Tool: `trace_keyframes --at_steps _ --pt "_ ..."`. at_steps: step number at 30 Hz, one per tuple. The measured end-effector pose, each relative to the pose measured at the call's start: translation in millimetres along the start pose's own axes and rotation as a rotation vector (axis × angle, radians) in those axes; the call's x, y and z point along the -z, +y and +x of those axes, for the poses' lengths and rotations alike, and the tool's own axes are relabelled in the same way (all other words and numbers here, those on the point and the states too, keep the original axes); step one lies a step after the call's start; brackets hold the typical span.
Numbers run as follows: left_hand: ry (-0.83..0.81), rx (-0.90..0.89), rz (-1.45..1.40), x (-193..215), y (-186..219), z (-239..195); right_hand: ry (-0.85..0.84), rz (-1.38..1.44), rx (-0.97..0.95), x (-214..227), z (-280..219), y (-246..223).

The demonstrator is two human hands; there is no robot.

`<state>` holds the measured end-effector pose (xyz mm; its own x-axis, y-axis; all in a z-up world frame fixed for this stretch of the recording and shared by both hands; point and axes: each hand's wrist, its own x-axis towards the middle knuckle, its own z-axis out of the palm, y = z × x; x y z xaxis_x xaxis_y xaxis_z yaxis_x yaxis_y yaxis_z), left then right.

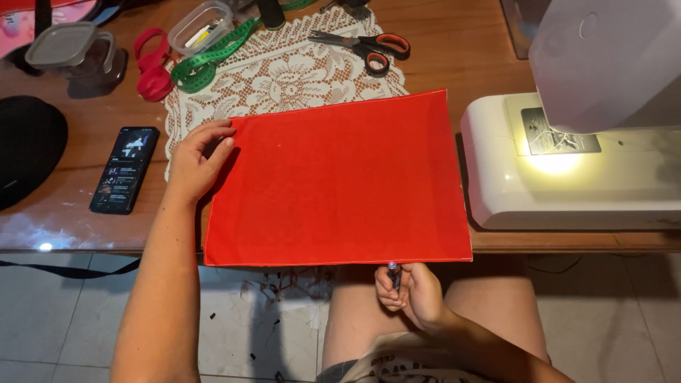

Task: The person cuts a red fabric piece with scissors, then uses a lighter to seal the edges. They fold the fabric and place it on the table next to a sewing machine.

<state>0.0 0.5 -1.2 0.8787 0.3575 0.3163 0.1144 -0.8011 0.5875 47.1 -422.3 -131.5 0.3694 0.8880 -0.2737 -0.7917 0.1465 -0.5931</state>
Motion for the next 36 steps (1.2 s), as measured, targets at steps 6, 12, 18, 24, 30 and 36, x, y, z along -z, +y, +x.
trace_keyframes --at_steps 6,12,18,24,30,36 --pt "-0.004 0.009 -0.003 -1 -3 1 0.028 0.047 0.006 7 -4 -1" --pt "-0.001 -0.002 0.01 0 -3 0 0.009 0.054 0.027 17 -8 -1" --pt "-0.009 -0.001 0.032 -1 -4 1 0.041 0.072 0.026 19 -12 -5" --pt "0.022 -0.036 0.013 -7 -14 0 0.118 0.064 -0.039 35 -25 1" --pt "0.096 -0.092 -0.005 -18 -30 3 -0.147 -0.733 -0.272 -58 -84 -85" --pt "0.167 -0.191 0.048 -20 -34 3 -0.177 -1.662 0.195 -140 -24 -156"
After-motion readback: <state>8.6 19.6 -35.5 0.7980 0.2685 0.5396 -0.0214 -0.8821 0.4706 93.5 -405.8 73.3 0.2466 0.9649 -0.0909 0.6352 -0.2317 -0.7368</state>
